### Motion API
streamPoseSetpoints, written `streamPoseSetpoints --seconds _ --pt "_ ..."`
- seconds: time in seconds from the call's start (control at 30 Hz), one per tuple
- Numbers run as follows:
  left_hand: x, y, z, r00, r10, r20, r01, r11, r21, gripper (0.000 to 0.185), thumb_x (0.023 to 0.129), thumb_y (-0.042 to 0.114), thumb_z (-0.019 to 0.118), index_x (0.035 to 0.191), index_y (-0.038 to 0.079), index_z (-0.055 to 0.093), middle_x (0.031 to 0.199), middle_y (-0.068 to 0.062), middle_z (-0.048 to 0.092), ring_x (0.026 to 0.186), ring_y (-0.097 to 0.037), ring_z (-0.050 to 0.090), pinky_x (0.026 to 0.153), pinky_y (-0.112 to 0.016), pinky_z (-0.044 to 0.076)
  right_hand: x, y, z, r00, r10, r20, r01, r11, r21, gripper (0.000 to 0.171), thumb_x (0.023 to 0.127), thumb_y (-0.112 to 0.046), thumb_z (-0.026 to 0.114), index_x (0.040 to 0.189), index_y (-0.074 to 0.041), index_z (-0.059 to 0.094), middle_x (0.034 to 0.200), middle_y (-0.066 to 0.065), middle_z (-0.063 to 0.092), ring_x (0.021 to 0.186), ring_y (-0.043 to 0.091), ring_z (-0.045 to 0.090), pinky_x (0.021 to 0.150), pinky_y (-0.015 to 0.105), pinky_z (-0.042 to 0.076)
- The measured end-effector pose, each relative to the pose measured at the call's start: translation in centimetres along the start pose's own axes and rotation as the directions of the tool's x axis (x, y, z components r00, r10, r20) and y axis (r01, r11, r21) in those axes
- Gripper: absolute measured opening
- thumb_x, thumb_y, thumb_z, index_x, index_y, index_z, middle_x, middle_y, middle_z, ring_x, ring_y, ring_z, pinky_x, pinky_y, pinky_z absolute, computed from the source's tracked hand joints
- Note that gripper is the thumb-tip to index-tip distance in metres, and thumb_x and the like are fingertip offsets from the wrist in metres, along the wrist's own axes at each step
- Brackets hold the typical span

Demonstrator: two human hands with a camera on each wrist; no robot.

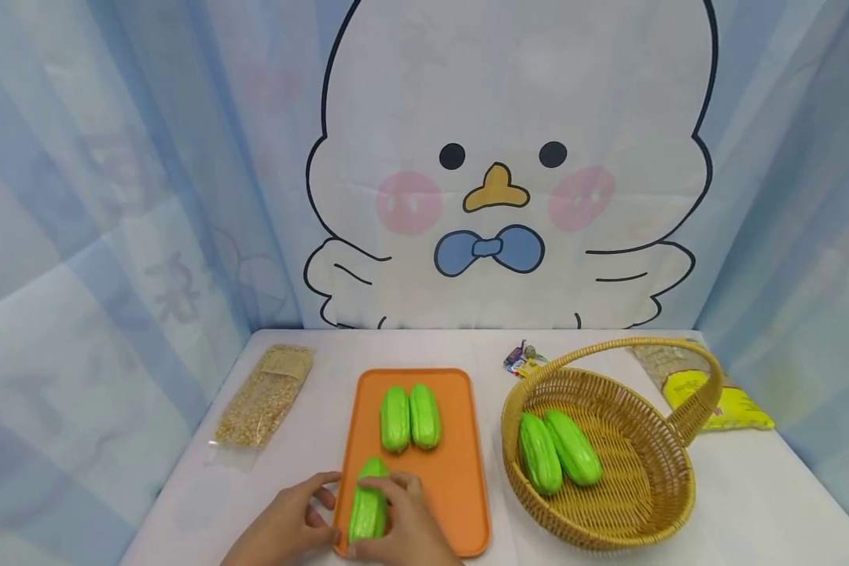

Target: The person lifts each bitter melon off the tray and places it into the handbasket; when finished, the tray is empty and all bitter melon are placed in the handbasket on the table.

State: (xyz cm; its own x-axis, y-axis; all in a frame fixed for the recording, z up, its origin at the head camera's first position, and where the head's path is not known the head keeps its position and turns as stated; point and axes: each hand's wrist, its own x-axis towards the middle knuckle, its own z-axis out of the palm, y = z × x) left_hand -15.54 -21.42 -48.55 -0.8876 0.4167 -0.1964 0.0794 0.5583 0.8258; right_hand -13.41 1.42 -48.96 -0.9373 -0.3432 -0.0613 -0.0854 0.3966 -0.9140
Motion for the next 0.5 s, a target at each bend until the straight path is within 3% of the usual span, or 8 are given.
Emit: streamPoseSetpoints --seconds 0.13,0.37,0.5 --pt "0.10 0.01 -0.07 1.000 -0.013 0.006 0.013 1.000 -0.012 0.073 0.078 0.011 0.082 0.139 -0.008 0.047 0.096 -0.003 0.059 0.075 -0.020 0.061 0.063 -0.030 0.051 0.32 -0.04 -0.04 1.000 0.017 0.014 -0.017 1.000 0.013 0.066 0.066 -0.025 0.092 0.126 -0.031 0.064 0.132 0.010 0.043 0.116 0.034 0.048 0.089 0.057 0.044" --pt "0.19 -0.19 -0.02 1.000 -0.016 0.013 0.017 1.000 -0.020 0.071 0.079 0.011 0.081 0.138 -0.007 0.047 0.097 -0.003 0.059 0.075 -0.020 0.061 0.063 -0.030 0.051 0.56 0.21 -0.15 0.999 0.032 0.025 -0.033 0.998 0.053 0.064 0.062 -0.020 0.091 0.120 -0.034 0.066 0.119 0.001 0.047 0.099 0.020 0.051 0.080 0.039 0.047" --pt "0.18 -0.24 -0.04 1.000 -0.003 0.016 0.003 1.000 -0.015 0.071 0.079 0.011 0.081 0.138 -0.008 0.047 0.097 -0.003 0.059 0.076 -0.020 0.061 0.063 -0.029 0.051 0.37 0.20 -0.51 0.998 0.042 0.044 -0.047 0.992 0.115 0.062 0.063 -0.021 0.090 0.118 -0.035 0.066 0.116 0.001 0.048 0.096 0.019 0.053 0.077 0.035 0.048"
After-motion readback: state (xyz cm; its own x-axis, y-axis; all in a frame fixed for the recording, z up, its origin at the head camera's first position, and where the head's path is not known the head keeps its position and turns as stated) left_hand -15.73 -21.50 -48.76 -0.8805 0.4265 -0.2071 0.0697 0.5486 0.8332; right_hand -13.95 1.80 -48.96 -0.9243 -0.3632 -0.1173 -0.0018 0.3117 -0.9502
